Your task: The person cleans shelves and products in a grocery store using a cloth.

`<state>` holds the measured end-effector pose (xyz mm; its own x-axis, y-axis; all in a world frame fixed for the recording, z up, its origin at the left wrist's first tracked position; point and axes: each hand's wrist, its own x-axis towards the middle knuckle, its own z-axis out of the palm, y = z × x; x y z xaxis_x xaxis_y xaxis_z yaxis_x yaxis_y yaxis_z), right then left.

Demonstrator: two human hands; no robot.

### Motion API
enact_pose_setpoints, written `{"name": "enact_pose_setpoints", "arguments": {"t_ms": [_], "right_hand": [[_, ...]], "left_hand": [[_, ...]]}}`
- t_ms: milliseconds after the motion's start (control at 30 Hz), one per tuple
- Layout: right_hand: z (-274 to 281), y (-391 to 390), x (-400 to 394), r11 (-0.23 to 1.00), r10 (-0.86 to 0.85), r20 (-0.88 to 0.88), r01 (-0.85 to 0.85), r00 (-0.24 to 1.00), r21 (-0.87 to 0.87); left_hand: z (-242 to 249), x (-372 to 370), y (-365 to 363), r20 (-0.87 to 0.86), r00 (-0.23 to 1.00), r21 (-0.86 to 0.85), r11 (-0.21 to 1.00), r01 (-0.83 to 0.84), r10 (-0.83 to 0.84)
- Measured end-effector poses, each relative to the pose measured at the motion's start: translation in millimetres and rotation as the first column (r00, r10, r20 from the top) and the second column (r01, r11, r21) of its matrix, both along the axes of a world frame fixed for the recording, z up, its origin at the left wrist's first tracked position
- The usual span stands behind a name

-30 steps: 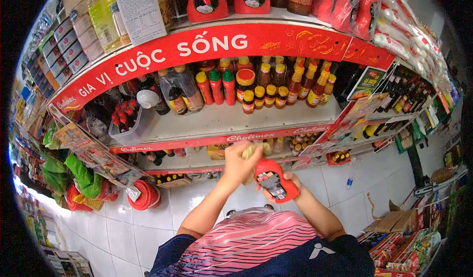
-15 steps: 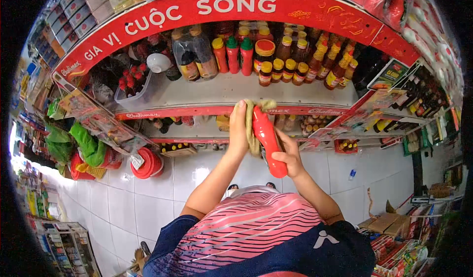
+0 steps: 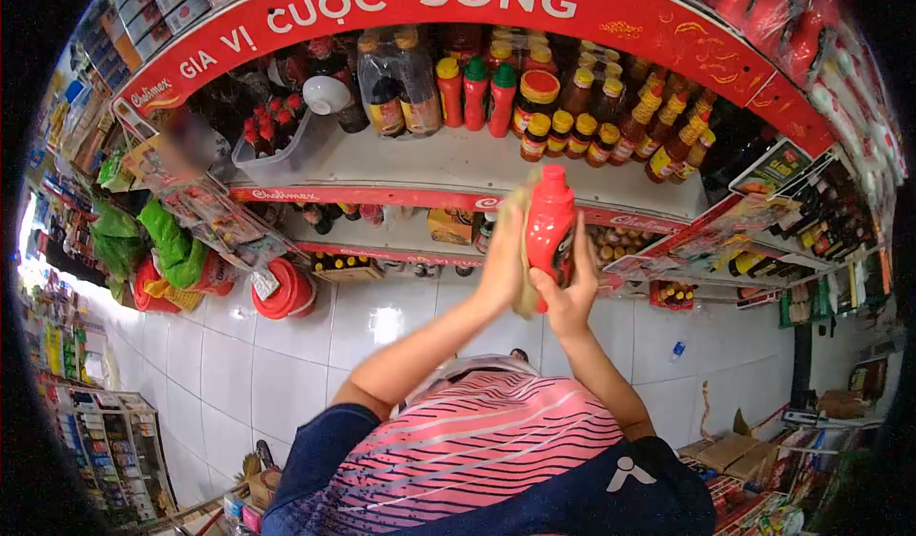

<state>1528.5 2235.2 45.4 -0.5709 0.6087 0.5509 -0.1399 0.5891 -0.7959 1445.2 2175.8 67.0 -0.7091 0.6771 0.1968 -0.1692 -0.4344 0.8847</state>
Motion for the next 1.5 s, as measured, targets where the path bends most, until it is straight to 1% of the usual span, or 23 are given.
{"name": "enact_pose_setpoints", "arguments": {"t_ms": [33, 100, 167, 200, 300, 367, 433, 467, 500, 567, 633, 700, 800, 833, 900, 967, 1167, 1233, 1333, 1367, 1433, 1467, 1500], "right_hand": [[-8.4, -4.3, -2.0, 0.995, 0.065, -0.093, -0.071, 0.994, -0.072], [-14.3, -12.3, -4.4, 0.974, 0.087, -0.224, -0.13, 0.971, -0.187], [-10.2, -5.7, -5.1, 0.983, 0.055, -0.257, -0.097, 0.965, -0.153], [-7.8, -2.7, -4.6, 0.99, 0.019, -0.292, -0.058, 0.956, -0.125], [5.1, 9.8, -2.3, 0.99, -0.052, -0.263, 0.016, 0.963, -0.138], [7.2, 14.1, 0.1, 0.992, -0.093, -0.229, 0.07, 0.969, -0.107], [1.3, 12.3, 2.2, 0.989, 0.025, -0.135, -0.045, 0.991, -0.143], [-10.2, 11.3, 3.5, 0.997, 0.04, -0.106, -0.046, 0.994, -0.057], [-14.8, 3.3, 2.9, 0.984, 0.057, -0.158, -0.083, 0.986, -0.16], [-17.3, 1.1, 2.0, 0.984, 0.043, -0.164, -0.069, 0.986, -0.161], [-11.1, 7.1, 3.1, 0.984, 0.043, -0.184, -0.073, 0.982, -0.16], [1.6, 11.8, -3.9, 0.972, 0.039, -0.247, -0.095, 0.968, -0.216], [1.3, 11.3, -7.8, 0.969, 0.055, -0.203, -0.102, 0.978, -0.225], [7.7, 5.7, -6.1, 0.987, 0.05, -0.105, -0.066, 0.993, -0.149], [-12.0, -5.1, -8.2, 0.968, 0.116, -0.143, -0.144, 0.983, -0.207], [-22.0, -15.7, -7.0, 0.94, 0.159, -0.182, -0.205, 0.97, -0.273], [15.0, -6.5, -15.6, 0.981, 0.071, -0.148, -0.096, 0.986, -0.168], [20.2, 0.5, -17.0, 0.971, 0.09, -0.289, -0.148, 0.953, -0.185], [15.6, -4.8, -18.3, 0.948, 0.134, -0.466, -0.25, 0.875, -0.195], [13.5, -11.6, -18.0, 0.933, 0.147, -0.558, -0.301, 0.817, -0.196], [3.1, -15.5, -19.9, 0.921, 0.139, -0.573, -0.318, 0.808, -0.226], [2.3, -13.9, -19.6, 0.965, 0.197, -0.42, -0.25, 0.886, -0.075], [2.0, -10.9, -17.9, 0.975, 0.219, -0.248, -0.202, 0.944, 0.091]], "left_hand": [[17.6, -10.9, 2.0, -0.072, 0.997, 0.029, 1.0, 0.006, -0.004], [25.9, -10.8, 9.3, 0.008, 1.0, 0.149, 0.988, 0.027, -0.028], [20.2, 0.6, 4.9, 0.046, 0.996, 0.064, 0.996, 0.07, -0.073], [10.0, 9.0, 1.0, -0.05, 0.997, 0.02, 0.998, 0.053, -0.052], [-30.0, 37.3, -1.3, 0.046, 0.997, -0.018, 0.998, 0.066, -0.065], [-38.8, 38.6, 3.2, -0.008, 0.999, -0.069, 0.997, 0.035, -0.036], [-11.2, 20.6, 11.2, -0.058, 0.997, 0.033, 0.998, -0.058, 0.06], [4.6, 11.1, 14.0, -0.064, 0.995, 0.073, 0.995, -0.066, 0.071], [1.2, -2.3, 18.0, -0.155, 0.985, 0.07, 0.995, -0.07, 0.081], [-3.5, 0.8, 14.7, -0.033, 0.999, 0.073, 0.997, 0.016, -0.014], [-14.1, 17.1, 4.7, -0.111, 0.993, -0.089, 0.994, -0.059, 0.049], [-42.4, 29.3, 4.1, -0.14, 0.987, -0.128, 0.987, -0.098, 0.08], [-40.4, 26.9, 3.2, 0.008, 0.997, -0.049, 0.996, -0.08, 0.081], [-27.2, 18.0, 2.0, 0.047, 0.997, -0.024, 0.997, -0.067, 0.068], [-10.8, -1.5, 2.8, -0.115, 0.979, 0.019, 0.985, -0.169, 0.17], [11.8, -5.7, -1.4, -0.066, 0.993, 0.093, 0.992, -0.087, 0.093], [-19.6, 11.2, -7.6, -0.032, 0.994, 0.032, 0.994, -0.102, 0.103], [-26.1, 18.4, -8.6, -0.028, 0.995, -0.002, 0.996, -0.091, 0.091], [-32.8, 20.8, -6.6, 0.279, 0.959, 0.047, 0.998, 0.037, -0.048], [-32.6, 19.4, -8.6, 0.277, 0.96, 0.036, 0.999, 0.026, -0.035], [-20.7, 14.8, -10.5, 0.685, 0.68, 0.188, 0.965, 0.181, -0.261], [-61.1, 2.7, 2.5, 0.67, 0.536, 0.438, 0.857, 0.272, -0.513], [-65.8, -1.2, -0.8, 0.672, 0.54, 0.436, 0.86, 0.266, -0.507]]}}
